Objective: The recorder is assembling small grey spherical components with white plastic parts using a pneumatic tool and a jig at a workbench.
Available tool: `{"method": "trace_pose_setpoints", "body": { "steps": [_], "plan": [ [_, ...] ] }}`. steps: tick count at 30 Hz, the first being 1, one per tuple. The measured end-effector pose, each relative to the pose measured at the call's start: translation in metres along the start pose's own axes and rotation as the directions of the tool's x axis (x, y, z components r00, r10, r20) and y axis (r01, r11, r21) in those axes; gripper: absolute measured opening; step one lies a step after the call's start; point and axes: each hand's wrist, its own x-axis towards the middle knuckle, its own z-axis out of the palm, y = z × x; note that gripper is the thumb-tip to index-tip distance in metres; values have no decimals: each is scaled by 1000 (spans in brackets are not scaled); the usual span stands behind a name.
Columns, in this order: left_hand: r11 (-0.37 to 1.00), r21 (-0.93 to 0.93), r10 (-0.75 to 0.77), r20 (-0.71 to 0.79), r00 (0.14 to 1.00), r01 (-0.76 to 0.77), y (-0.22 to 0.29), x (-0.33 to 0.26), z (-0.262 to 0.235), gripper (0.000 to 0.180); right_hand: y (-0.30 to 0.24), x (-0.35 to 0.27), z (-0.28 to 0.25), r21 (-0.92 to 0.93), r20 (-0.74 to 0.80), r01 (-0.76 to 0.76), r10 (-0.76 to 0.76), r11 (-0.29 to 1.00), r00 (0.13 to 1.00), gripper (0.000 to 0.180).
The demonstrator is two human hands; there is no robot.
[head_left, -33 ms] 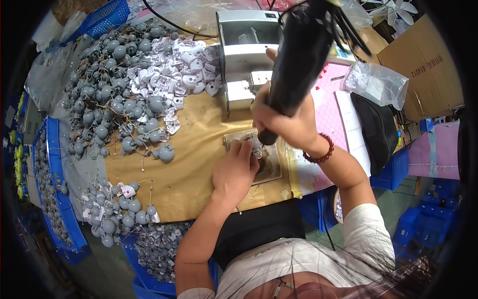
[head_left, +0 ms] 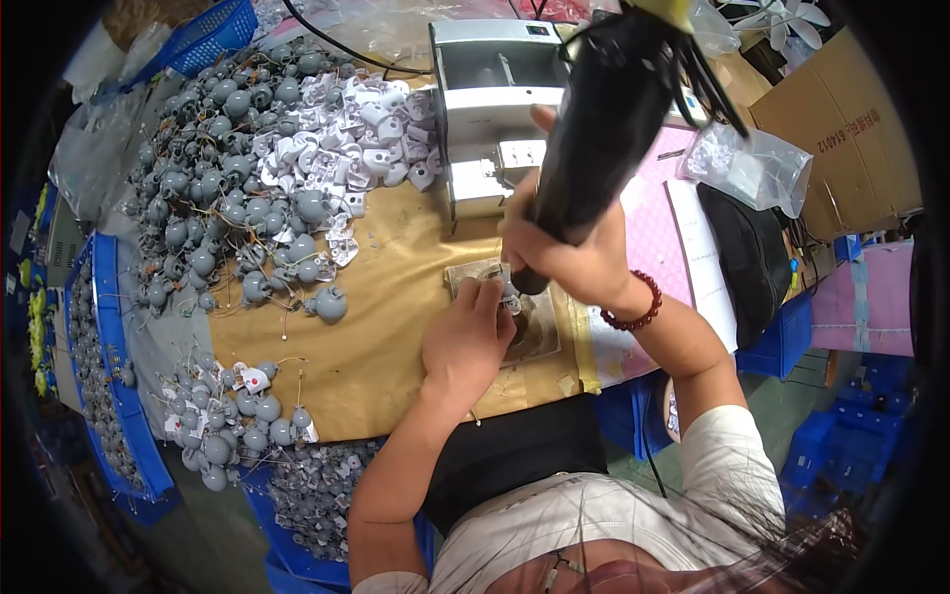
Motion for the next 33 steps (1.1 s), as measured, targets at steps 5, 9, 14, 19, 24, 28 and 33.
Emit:
{"method": "trace_pose_setpoints", "body": {
  "steps": [5,9,14,19,24,28,33],
  "plan": [
    [999,-53,-3,7,1000,3,0,1,-2,28,9,-18,-2,-108,143,109,-93,988,985,94],
    [999,-51,3,-8,1000,-3,0,1,-1,27,15,-23,0,-69,97,104,-97,992,991,45],
    [998,-52,26,-42,999,-28,-5,-1,4,26,20,-27,-4,-269,284,330,-253,905,925,79],
    [996,-53,68,-93,993,-73,-4,0,0,27,21,-29,-4,-323,384,478,-348,817,855,80],
    [996,-64,60,-82,995,-65,-3,0,0,30,30,-37,-6,-323,420,564,-418,760,805,78],
    [996,-75,46,-72,996,-51,-4,0,0,30,26,-37,-5,-331,415,550,-405,767,815,77],
    [999,-37,29,-42,999,-30,-4,-2,2,30,27,-39,-10,-259,376,418,-308,871,874,79]
  ]
}}
